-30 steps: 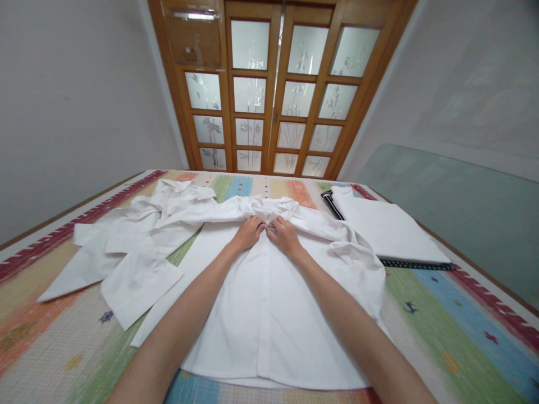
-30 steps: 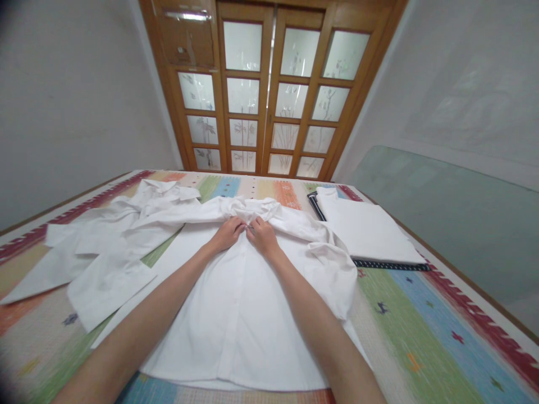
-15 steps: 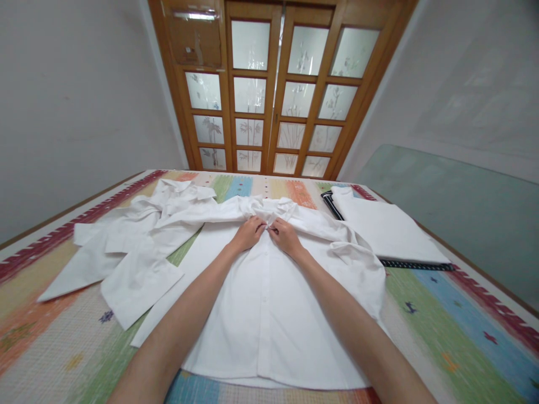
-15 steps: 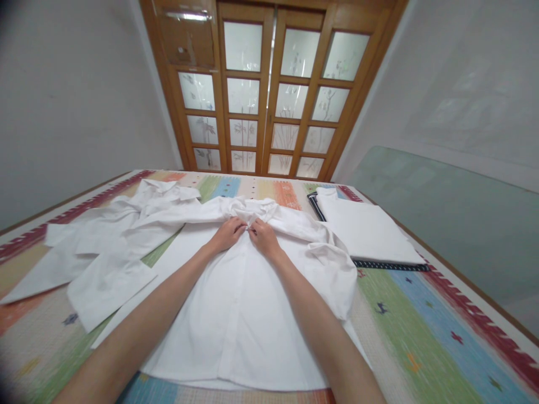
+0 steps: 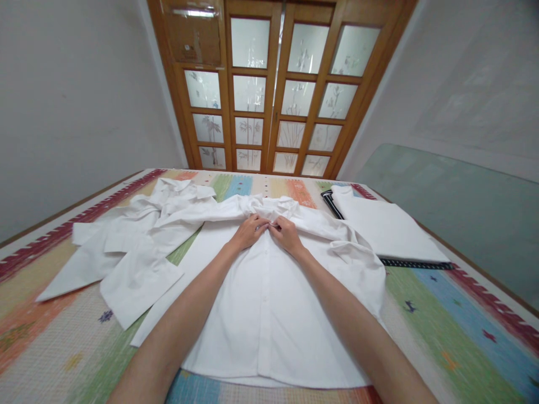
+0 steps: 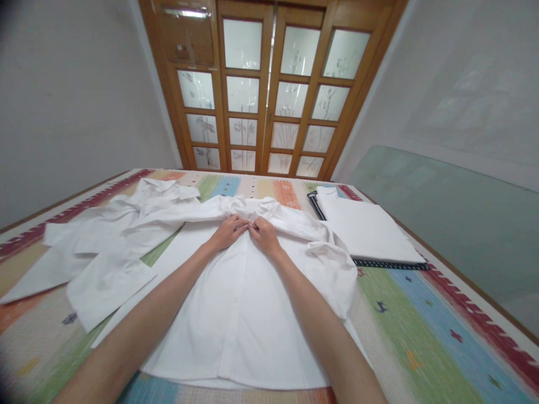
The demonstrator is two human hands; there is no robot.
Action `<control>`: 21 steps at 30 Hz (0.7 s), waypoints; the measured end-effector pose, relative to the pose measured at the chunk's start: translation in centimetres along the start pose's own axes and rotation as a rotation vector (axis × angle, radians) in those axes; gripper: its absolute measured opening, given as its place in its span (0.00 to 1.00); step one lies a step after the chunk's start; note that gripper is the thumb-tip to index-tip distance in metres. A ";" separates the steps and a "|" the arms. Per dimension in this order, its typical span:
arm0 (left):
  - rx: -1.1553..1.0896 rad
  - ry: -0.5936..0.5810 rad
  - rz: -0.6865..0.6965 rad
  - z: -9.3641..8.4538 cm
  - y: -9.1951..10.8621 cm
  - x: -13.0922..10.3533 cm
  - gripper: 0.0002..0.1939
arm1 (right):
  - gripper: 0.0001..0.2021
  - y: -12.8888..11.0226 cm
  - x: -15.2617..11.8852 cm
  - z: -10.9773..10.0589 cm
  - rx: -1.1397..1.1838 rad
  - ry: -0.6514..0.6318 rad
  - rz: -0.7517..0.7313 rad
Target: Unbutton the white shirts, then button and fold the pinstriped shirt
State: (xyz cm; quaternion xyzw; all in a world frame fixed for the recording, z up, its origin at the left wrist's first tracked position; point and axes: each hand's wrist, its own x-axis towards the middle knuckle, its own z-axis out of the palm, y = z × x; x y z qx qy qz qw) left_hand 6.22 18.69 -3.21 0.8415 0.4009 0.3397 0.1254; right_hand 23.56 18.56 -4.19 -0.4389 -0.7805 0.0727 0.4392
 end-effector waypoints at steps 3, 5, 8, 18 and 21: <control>-0.021 0.016 0.029 0.0 -0.1 0.1 0.14 | 0.07 0.2 0.1 0.0 0.050 0.023 0.063; -0.027 0.019 0.042 0.0 -0.2 0.1 0.13 | 0.08 0.3 0.2 0.0 0.074 0.025 0.090; -0.016 0.017 0.050 0.1 -0.4 0.2 0.13 | 0.09 0.6 0.3 0.0 0.058 0.042 0.128; 0.031 0.159 -0.043 -0.3 -0.7 -0.2 0.12 | 0.13 0.5 0.3 -0.8 -0.056 0.250 0.168; 0.069 0.186 -0.073 -1.3 -1.4 -0.4 0.07 | 0.19 0.8 0.5 -2.4 -0.064 0.317 0.184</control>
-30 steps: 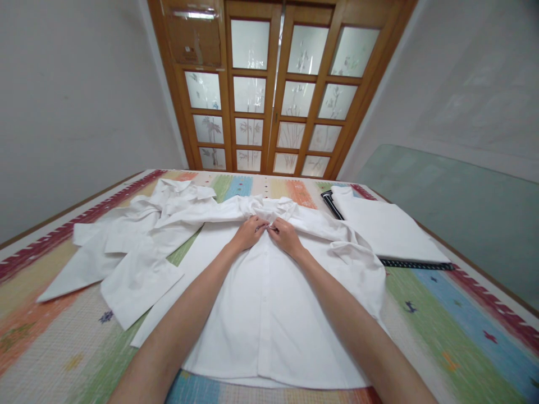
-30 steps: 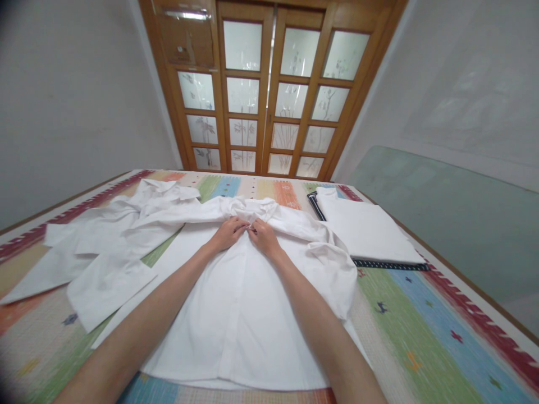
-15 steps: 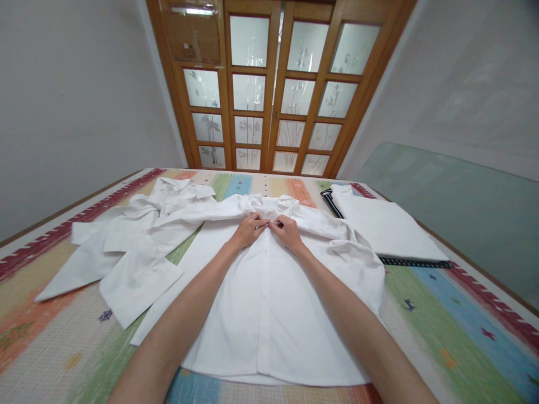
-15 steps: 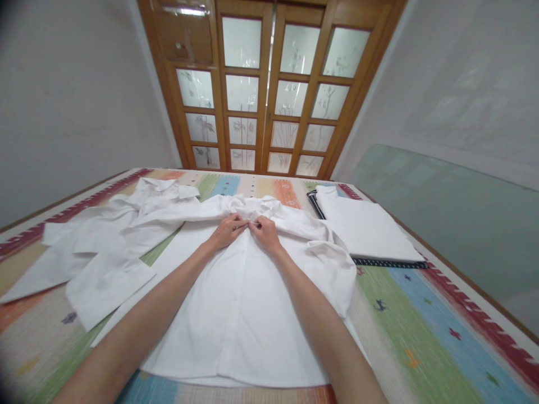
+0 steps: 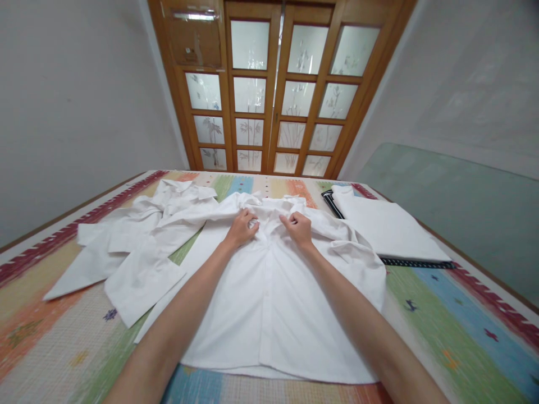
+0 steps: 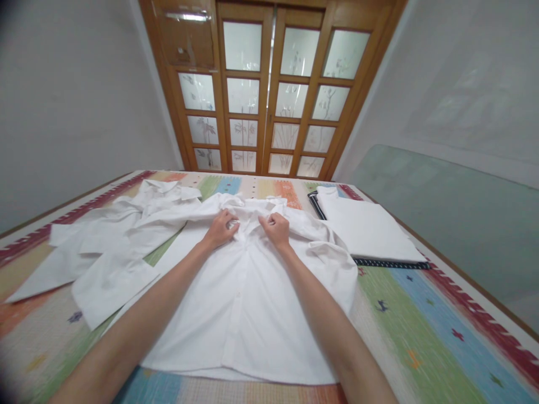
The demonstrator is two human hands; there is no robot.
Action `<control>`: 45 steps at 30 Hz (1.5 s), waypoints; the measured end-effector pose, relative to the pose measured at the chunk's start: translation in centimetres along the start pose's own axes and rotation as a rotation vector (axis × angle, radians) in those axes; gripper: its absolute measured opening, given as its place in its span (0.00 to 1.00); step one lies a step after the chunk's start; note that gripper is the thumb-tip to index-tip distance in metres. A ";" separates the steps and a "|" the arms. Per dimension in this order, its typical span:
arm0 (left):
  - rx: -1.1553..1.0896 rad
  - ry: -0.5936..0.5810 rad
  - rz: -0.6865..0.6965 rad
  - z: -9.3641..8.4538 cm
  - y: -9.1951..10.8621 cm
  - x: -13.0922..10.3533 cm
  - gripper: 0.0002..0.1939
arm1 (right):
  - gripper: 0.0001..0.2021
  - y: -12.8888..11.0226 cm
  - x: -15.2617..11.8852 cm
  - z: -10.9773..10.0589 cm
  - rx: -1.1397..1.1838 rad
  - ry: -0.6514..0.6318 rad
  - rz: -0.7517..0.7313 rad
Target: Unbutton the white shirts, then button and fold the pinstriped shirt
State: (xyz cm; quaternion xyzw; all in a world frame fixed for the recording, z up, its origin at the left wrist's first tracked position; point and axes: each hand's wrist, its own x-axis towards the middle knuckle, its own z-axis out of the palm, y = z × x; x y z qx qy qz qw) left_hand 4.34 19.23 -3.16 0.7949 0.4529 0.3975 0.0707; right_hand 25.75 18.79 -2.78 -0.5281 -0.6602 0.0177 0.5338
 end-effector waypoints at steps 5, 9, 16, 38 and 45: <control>0.117 -0.087 0.019 -1.6 -0.4 -0.2 0.06 | 0.17 1.2 1.0 -3.1 -0.175 -0.074 -0.037; 0.138 -0.296 0.132 -1.8 1.2 -0.6 0.11 | 0.02 0.2 -0.2 -3.8 -0.244 -0.293 -0.172; -0.064 -0.516 0.204 -1.7 3.7 -1.5 0.12 | 0.10 -3.9 -2.7 -2.6 0.043 -0.646 -0.335; -0.259 -0.360 0.072 -1.7 4.3 -4.9 0.07 | 0.06 -2.3 -4.9 -2.5 0.306 -0.596 -0.058; -0.201 -0.366 0.113 -1.7 4.3 -4.9 0.07 | 0.05 -2.5 -5.1 -2.4 0.280 -0.553 -0.076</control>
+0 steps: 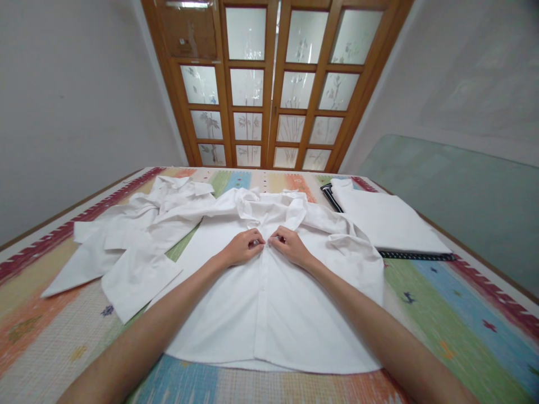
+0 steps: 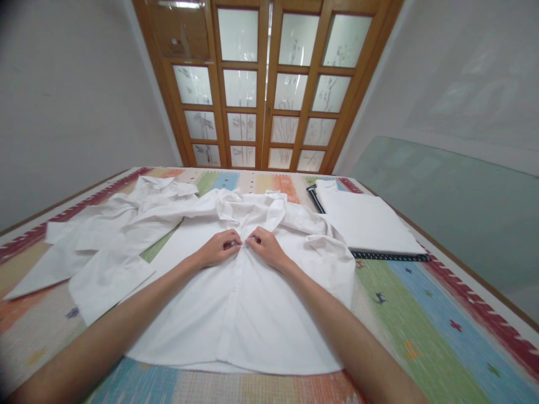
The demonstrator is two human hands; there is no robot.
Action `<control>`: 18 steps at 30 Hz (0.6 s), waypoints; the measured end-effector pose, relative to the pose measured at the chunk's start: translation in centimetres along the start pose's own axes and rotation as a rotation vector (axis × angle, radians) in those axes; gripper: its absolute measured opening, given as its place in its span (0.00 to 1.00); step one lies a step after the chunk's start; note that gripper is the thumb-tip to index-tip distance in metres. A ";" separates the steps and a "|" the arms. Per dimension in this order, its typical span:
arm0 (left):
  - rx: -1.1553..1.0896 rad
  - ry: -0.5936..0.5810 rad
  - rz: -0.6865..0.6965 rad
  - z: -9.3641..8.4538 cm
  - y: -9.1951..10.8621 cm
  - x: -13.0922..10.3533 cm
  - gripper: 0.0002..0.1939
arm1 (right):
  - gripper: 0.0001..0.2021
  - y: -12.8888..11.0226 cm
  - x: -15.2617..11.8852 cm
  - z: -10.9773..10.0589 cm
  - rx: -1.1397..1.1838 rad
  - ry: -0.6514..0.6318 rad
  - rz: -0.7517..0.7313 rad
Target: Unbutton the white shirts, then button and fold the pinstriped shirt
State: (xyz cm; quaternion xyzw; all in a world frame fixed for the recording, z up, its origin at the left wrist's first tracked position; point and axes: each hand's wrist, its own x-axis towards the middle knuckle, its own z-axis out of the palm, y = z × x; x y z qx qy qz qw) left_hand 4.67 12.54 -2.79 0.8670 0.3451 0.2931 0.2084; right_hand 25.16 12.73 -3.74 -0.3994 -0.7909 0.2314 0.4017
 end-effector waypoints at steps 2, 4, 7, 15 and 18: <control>0.024 -0.004 0.003 0.0 0.1 -0.1 0.07 | 0.04 0.0 -0.1 0.0 -0.011 0.010 -0.019; 0.045 -0.007 -0.001 0.1 0.2 -0.1 0.07 | 0.04 -0.1 -0.2 0.1 -0.028 0.027 -0.041; 0.059 -0.016 -0.015 0.0 0.4 -0.1 0.07 | 0.03 -0.4 -0.5 0.2 -0.088 0.043 -0.102; 0.054 -0.034 -0.030 -0.1 0.4 -0.1 0.06 | 0.05 -0.9 -1.1 0.5 -0.298 0.019 -0.248; 0.047 -0.021 -0.030 0.0 0.3 -0.1 0.06 | 0.07 -0.9 -1.2 0.7 -0.429 0.010 -0.290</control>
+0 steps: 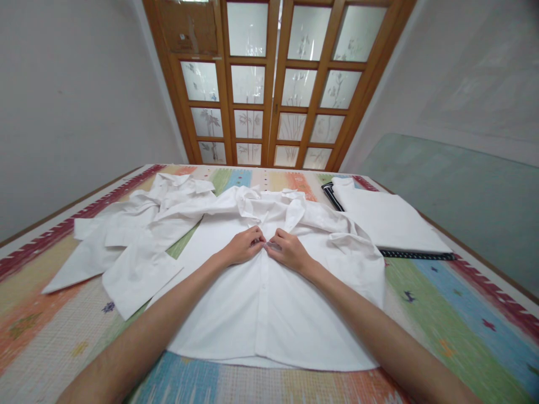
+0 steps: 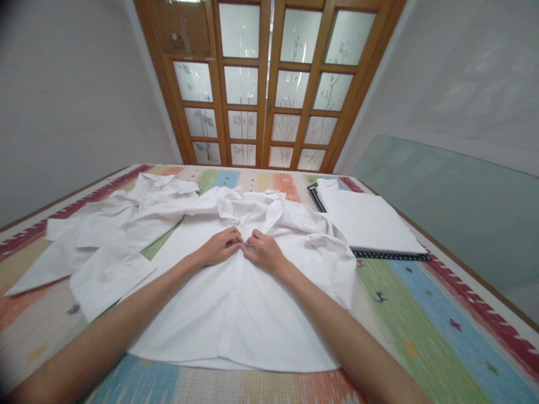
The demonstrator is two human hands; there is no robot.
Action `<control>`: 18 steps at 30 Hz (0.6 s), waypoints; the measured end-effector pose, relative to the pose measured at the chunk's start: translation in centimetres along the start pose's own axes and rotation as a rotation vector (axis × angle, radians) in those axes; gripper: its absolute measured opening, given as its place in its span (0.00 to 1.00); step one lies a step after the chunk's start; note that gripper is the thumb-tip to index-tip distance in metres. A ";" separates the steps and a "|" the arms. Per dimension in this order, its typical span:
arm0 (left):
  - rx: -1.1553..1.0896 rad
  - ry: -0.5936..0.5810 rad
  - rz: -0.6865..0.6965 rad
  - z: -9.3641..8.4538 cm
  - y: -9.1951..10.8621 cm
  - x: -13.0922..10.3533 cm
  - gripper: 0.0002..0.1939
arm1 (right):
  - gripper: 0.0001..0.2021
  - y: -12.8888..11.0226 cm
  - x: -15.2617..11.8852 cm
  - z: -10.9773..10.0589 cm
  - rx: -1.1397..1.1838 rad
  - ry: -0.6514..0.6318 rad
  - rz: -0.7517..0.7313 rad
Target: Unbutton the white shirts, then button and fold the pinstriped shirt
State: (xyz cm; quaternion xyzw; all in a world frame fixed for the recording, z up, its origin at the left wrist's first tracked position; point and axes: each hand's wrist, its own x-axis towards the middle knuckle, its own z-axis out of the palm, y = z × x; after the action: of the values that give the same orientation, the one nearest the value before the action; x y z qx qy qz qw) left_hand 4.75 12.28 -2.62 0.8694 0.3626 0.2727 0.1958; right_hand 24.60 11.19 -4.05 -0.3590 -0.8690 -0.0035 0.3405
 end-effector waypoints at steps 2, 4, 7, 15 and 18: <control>-0.004 0.007 -0.002 0.0 0.0 0.0 0.06 | 0.08 -0.2 0.0 0.1 -0.106 -0.013 -0.015; -0.005 0.012 -0.006 0.1 0.0 0.0 0.06 | 0.08 -0.4 0.1 0.3 -0.201 -0.034 -0.019; -0.007 0.016 -0.009 0.1 0.1 0.0 0.06 | 0.09 -0.9 0.3 0.3 -0.321 -0.097 -0.022; -0.003 0.015 -0.026 -0.1 0.3 -0.1 0.06 | 0.08 -1.5 0.7 -0.1 -0.421 -0.254 -0.001; -0.010 0.023 -0.024 0.0 0.2 -0.1 0.06 | 0.07 -1.2 0.7 0.0 -0.383 -0.247 0.001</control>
State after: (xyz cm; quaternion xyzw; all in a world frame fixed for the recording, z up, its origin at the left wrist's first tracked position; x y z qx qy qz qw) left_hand 4.82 12.06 -2.51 0.8608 0.3739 0.2821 0.1990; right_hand 23.52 10.73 -3.38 -0.4150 -0.8874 -0.1243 0.1574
